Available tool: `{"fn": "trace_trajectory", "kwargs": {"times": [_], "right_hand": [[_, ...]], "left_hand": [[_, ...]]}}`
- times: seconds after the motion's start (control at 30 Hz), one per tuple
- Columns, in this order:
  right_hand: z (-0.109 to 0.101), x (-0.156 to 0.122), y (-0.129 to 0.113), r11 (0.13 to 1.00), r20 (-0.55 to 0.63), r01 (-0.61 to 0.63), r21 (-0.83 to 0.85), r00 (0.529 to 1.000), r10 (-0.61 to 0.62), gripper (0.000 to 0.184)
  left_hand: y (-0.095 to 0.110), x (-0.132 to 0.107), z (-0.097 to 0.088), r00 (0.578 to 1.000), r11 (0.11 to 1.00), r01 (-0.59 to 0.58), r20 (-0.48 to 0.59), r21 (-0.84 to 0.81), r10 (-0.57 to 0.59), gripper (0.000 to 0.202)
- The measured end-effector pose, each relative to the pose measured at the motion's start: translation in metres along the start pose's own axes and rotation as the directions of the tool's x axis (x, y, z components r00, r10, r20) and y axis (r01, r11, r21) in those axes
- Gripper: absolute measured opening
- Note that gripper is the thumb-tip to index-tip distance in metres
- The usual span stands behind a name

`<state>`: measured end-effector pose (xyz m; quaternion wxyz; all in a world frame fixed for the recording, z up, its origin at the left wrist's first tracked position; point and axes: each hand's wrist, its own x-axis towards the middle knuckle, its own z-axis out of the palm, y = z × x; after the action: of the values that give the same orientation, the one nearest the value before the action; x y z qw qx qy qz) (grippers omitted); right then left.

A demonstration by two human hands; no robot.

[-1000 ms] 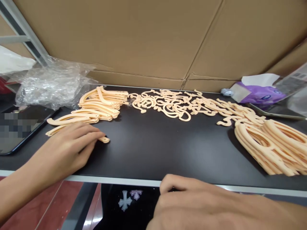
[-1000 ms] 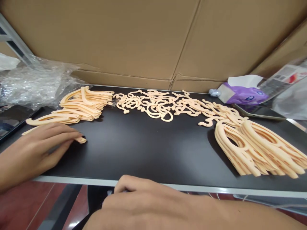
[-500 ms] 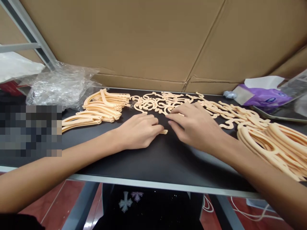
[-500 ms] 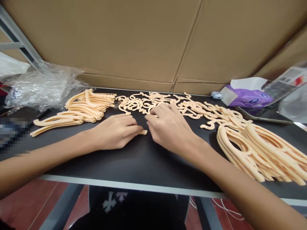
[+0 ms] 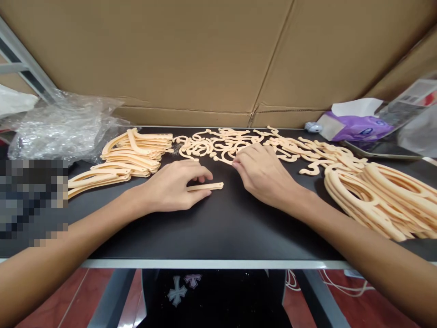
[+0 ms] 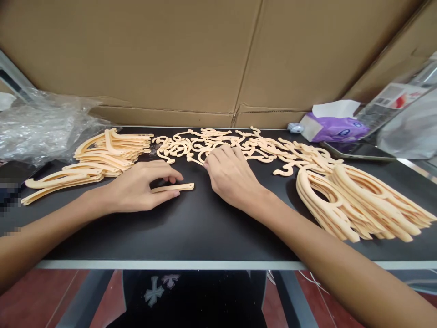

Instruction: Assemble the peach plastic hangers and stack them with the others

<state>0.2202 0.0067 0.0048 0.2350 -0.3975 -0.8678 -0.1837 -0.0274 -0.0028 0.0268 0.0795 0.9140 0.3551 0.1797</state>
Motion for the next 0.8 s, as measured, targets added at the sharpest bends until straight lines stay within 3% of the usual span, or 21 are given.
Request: {"fn": "trace_trajectory", "kwargs": {"times": [0.1,0.23,0.4,0.47,0.53,0.63,0.7,0.8], "right_hand": [[-0.005,0.001,0.0,0.999,-0.142,-0.024,0.036,0.989,0.029,0.027],[-0.013,0.003,-0.005,0.994,-0.244,0.068,0.081,0.969,-0.046,0.026],[-0.016,0.003,-0.013,0.975,-0.291,0.182,0.128,0.947,-0.138,0.023],[-0.016,0.003,-0.015,0.964,-0.314,0.214,0.159,0.937,-0.156,0.021],[-0.015,0.003,-0.017,0.951,-0.323,0.207,0.232,0.938,-0.125,0.019],[-0.013,0.002,-0.016,0.935,-0.34,0.112,0.338,0.94,0.011,0.017],[-0.011,0.001,-0.014,0.927,-0.318,0.061,0.37,0.946,0.065,0.017],[-0.007,-0.002,-0.016,0.904,-0.166,0.063,0.423,0.986,0.009,0.022]], "left_hand": [[0.0,0.002,0.001,0.981,0.999,0.003,-0.191,-0.048,-0.013,0.028],[0.003,0.002,0.002,0.928,0.998,-0.031,-0.373,-0.048,0.011,0.031],[0.004,0.002,0.002,0.933,0.996,-0.09,-0.352,-0.024,0.076,0.01],[0.004,0.002,0.001,0.945,0.993,-0.115,-0.307,0.013,0.113,0.012],[0.002,0.004,-0.001,0.938,0.995,-0.095,-0.332,0.036,0.101,0.015],[-0.004,0.006,-0.006,0.886,0.999,0.033,-0.464,0.024,-0.018,0.014],[-0.009,0.008,-0.01,0.838,0.986,0.144,-0.519,-0.082,-0.166,0.014],[-0.014,0.01,-0.011,0.803,0.906,0.209,-0.464,-0.369,-0.375,0.018]]}}
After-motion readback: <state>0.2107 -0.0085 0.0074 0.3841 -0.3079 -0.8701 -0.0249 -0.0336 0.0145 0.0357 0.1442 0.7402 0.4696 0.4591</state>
